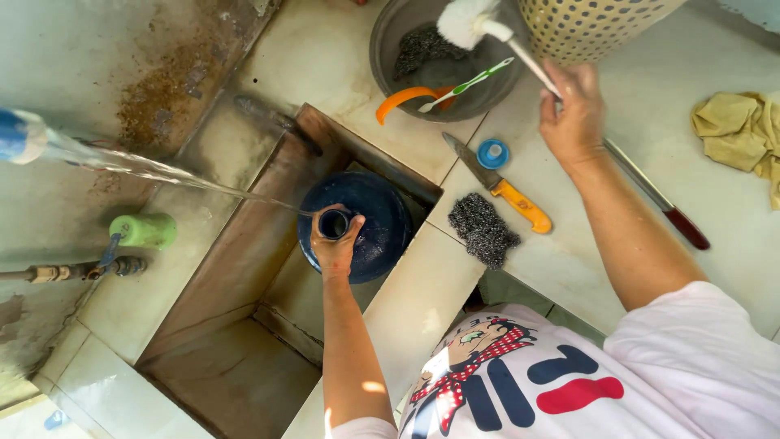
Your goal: Clean and sanitize large plastic water gallons for refilling.
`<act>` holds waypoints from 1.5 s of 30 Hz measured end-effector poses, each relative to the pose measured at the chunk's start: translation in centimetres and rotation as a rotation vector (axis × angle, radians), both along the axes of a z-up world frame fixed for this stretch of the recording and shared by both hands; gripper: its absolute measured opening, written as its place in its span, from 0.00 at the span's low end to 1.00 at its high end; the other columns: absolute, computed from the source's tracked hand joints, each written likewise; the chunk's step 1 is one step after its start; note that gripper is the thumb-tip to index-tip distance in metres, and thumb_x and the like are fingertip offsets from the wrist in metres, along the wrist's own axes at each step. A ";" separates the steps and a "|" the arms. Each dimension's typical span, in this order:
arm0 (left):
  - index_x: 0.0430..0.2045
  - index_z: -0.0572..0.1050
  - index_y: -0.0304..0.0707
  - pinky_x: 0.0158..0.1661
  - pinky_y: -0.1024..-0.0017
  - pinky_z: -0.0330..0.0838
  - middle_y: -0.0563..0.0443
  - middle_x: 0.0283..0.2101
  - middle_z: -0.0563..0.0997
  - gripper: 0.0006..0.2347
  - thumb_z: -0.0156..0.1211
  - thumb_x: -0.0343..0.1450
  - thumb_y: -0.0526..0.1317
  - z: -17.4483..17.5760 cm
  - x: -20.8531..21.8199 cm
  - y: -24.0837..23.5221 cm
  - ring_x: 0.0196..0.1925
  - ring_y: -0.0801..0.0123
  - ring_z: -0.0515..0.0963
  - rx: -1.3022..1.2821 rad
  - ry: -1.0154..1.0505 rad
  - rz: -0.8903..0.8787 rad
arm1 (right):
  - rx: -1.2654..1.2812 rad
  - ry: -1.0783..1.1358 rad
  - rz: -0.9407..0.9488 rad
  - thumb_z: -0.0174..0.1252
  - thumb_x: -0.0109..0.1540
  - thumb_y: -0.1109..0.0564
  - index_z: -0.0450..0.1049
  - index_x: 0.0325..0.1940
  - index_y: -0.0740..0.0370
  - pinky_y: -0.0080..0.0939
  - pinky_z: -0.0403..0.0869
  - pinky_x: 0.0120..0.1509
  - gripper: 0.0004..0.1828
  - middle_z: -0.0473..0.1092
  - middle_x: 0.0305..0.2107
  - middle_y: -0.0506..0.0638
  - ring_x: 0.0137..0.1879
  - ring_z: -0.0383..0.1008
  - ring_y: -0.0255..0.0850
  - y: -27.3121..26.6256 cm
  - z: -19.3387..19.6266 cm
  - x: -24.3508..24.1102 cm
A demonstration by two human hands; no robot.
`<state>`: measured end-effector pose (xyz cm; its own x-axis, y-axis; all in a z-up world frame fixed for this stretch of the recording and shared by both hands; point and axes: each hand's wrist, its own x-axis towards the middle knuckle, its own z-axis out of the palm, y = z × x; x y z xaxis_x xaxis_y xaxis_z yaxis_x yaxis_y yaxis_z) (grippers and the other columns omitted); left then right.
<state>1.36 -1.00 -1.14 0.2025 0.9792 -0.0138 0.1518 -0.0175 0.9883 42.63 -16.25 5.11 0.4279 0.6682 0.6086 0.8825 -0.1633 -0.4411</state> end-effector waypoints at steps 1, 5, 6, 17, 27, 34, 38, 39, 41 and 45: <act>0.39 0.78 0.42 0.48 0.73 0.77 0.57 0.41 0.81 0.19 0.81 0.57 0.35 0.2 0.2 -0.1 0.44 0.72 0.79 -0.015 0.032 0.006 | 0.008 -0.002 -0.025 0.61 0.66 0.69 0.74 0.65 0.59 0.47 0.79 0.55 0.23 0.68 0.50 0.57 0.52 0.77 0.53 -1.4 0.0 0.7; 0.39 0.78 0.43 0.50 0.72 0.76 0.57 0.43 0.81 0.19 0.81 0.57 0.34 -0.1 0.4 0.1 0.47 0.71 0.79 -0.055 0.040 0.011 | -0.057 -0.045 -0.120 0.63 0.65 0.67 0.74 0.66 0.56 0.47 0.79 0.53 0.25 0.68 0.48 0.57 0.50 0.76 0.51 -6.9 -0.4 3.3; 0.39 0.78 0.43 0.50 0.72 0.76 0.57 0.43 0.81 0.19 0.81 0.57 0.34 0.1 0.8 0.2 0.47 0.71 0.79 -0.053 0.039 0.012 | -0.055 -0.046 -0.119 0.63 0.65 0.67 0.74 0.66 0.56 0.47 0.79 0.53 0.25 0.68 0.48 0.57 0.50 0.76 0.51 -7.6 -0.4 4.1; 0.38 0.78 0.43 0.51 0.74 0.76 0.57 0.44 0.81 0.19 0.80 0.57 0.31 -0.3 1.4 -0.2 0.47 0.72 0.80 -0.096 -0.011 0.081 | 0.015 0.064 0.335 0.62 0.70 0.59 0.79 0.62 0.54 0.48 0.76 0.66 0.15 0.74 0.53 0.53 0.60 0.76 0.46 3.0 5.5 -2.4; 0.40 0.78 0.40 0.51 0.74 0.74 0.55 0.42 0.82 0.19 0.78 0.57 0.28 -1.4 -0.2 0.5 0.46 0.72 0.80 -0.059 -0.108 0.130 | -0.690 0.209 0.091 0.73 0.57 0.43 0.67 0.69 0.48 0.70 0.56 0.68 0.38 0.51 0.68 0.68 0.73 0.50 0.70 27.1 -3.6 -0.6; 0.39 0.76 0.39 0.53 0.72 0.74 0.54 0.43 0.82 0.19 0.77 0.57 0.27 -1.8 -1.9 1.3 0.48 0.70 0.80 -0.087 -0.149 0.141 | -0.744 0.208 0.284 0.71 0.53 0.58 0.72 0.65 0.47 0.60 0.62 0.75 0.36 0.61 0.67 0.66 0.74 0.61 0.61 27.4 -8.6 1.4; 0.40 0.75 0.38 0.56 0.71 0.72 0.53 0.45 0.82 0.19 0.76 0.58 0.26 -2.5 -3.2 0.6 0.52 0.69 0.80 -0.043 -0.206 0.100 | -0.692 -0.197 0.336 0.83 0.50 0.49 0.77 0.61 0.41 0.65 0.59 0.70 0.37 0.55 0.68 0.75 0.74 0.55 0.71 22.7 -8.9 2.0; 0.40 0.75 0.38 0.56 0.71 0.72 0.53 0.45 0.82 0.19 0.76 0.58 0.26 -2.0 -3.4 0.8 0.52 0.69 0.80 -0.040 -0.213 0.114 | -0.690 -0.209 0.347 0.83 0.50 0.49 0.77 0.61 0.41 0.65 0.59 0.70 0.37 0.55 0.68 0.75 0.74 0.55 0.71 23.8 -8.6 2.2; 0.40 0.75 0.38 0.56 0.71 0.72 0.53 0.46 0.82 0.19 0.76 0.58 0.26 -1.1 -3.5 1.0 0.51 0.69 0.79 -0.046 -0.199 0.120 | -0.683 0.059 0.243 0.74 0.53 0.52 0.78 0.63 0.41 0.52 0.70 0.71 0.32 0.68 0.61 0.73 0.69 0.70 0.66 24.6 -8.4 3.0; 0.42 0.75 0.38 0.56 0.70 0.71 0.52 0.46 0.80 0.21 0.77 0.58 0.27 -0.5 -3.0 0.8 0.51 0.68 0.78 -0.009 -0.150 0.193 | -0.561 0.496 0.286 0.70 0.63 0.52 0.74 0.67 0.53 0.49 0.72 0.71 0.28 0.73 0.61 0.65 0.66 0.75 0.54 24.1 -3.8 3.1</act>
